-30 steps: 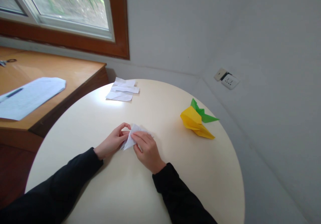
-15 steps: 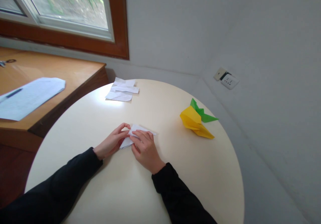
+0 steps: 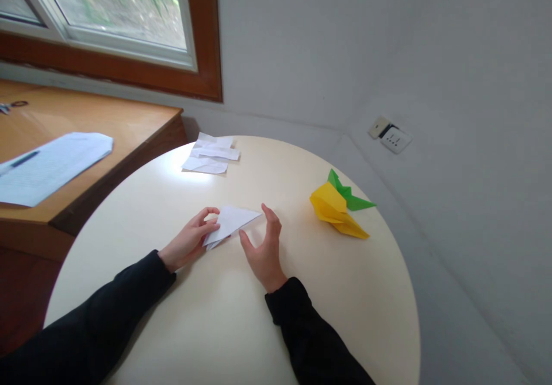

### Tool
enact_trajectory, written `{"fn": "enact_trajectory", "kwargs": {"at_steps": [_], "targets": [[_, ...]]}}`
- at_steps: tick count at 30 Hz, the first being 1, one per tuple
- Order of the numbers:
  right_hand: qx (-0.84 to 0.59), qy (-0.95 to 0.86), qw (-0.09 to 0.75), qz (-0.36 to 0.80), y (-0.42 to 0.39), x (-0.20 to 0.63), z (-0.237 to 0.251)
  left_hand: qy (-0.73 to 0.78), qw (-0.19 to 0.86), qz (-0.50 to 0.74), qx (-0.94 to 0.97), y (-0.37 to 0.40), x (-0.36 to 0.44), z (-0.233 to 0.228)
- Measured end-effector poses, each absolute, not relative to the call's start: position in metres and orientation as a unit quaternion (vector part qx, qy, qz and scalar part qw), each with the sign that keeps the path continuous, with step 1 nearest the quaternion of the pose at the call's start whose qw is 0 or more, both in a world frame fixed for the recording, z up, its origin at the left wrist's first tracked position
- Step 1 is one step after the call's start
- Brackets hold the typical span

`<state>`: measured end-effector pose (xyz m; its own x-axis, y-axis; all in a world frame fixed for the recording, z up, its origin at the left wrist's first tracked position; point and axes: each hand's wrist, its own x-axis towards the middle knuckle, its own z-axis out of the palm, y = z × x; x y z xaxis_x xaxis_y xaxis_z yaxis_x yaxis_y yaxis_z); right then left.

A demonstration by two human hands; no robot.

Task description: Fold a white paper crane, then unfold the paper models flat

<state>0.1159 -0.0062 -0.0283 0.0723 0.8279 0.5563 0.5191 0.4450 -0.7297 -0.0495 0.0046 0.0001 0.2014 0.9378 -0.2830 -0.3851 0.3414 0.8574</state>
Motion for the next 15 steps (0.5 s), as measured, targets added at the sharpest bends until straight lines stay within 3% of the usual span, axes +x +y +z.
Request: {"fn": "enact_trajectory", "kwargs": {"at_steps": [6,15], "targets": [[-0.413,-0.573,0.541,0.456,-0.003,0.113,-0.025,0.401,0.722,0.471,0.31,0.004,-0.05,0.002],[-0.48,-0.537,0.489,0.492,-0.005,0.105,-0.019,0.354,0.693,0.446,0.443,0.0,-0.044,-0.002]]}}
